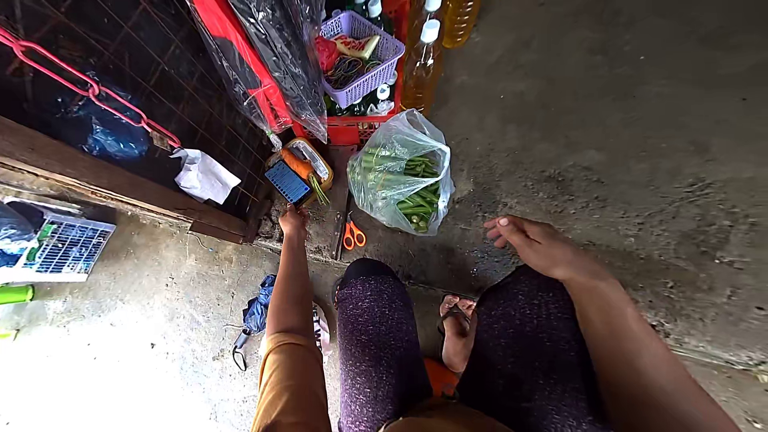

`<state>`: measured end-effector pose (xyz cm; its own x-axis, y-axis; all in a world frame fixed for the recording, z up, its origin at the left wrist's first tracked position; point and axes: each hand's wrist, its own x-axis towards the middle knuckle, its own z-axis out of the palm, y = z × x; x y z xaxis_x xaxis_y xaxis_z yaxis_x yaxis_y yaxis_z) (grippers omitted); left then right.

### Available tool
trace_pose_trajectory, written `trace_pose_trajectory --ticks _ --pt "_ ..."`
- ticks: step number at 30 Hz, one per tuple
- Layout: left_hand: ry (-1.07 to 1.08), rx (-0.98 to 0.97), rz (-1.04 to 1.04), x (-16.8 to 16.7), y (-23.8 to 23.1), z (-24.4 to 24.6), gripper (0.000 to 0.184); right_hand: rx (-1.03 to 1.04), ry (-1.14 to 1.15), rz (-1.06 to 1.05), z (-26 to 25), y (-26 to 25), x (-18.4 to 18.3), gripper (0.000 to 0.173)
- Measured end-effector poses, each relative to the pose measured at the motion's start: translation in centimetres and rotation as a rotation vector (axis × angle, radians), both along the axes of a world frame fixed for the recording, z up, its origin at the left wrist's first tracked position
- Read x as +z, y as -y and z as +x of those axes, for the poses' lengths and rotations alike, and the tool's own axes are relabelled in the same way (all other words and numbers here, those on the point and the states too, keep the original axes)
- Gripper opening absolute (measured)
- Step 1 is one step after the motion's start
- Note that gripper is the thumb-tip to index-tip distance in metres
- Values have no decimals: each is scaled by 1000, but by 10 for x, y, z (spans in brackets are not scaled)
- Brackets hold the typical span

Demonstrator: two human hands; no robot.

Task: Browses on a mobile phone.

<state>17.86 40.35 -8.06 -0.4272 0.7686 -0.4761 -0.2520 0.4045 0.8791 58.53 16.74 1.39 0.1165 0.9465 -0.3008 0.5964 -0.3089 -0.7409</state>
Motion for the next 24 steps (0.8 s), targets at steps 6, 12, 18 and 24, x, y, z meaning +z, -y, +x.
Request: trace_pose_trajectory --ticks 6,12,18,24 --pt "-283 -70 70 22 57 -21 34 2 79 250 -18 14 4 70" --pt "-401 -151 324 78 188 -21 23 176 -167 466 -102 26 15 56" --pt "-171 -441 643 140 291 42 21 162 -892 485 -149 44 25 88" --pt "112 -967 449 91 366 85 17 -187 -1297 327 -125 128 0 78"
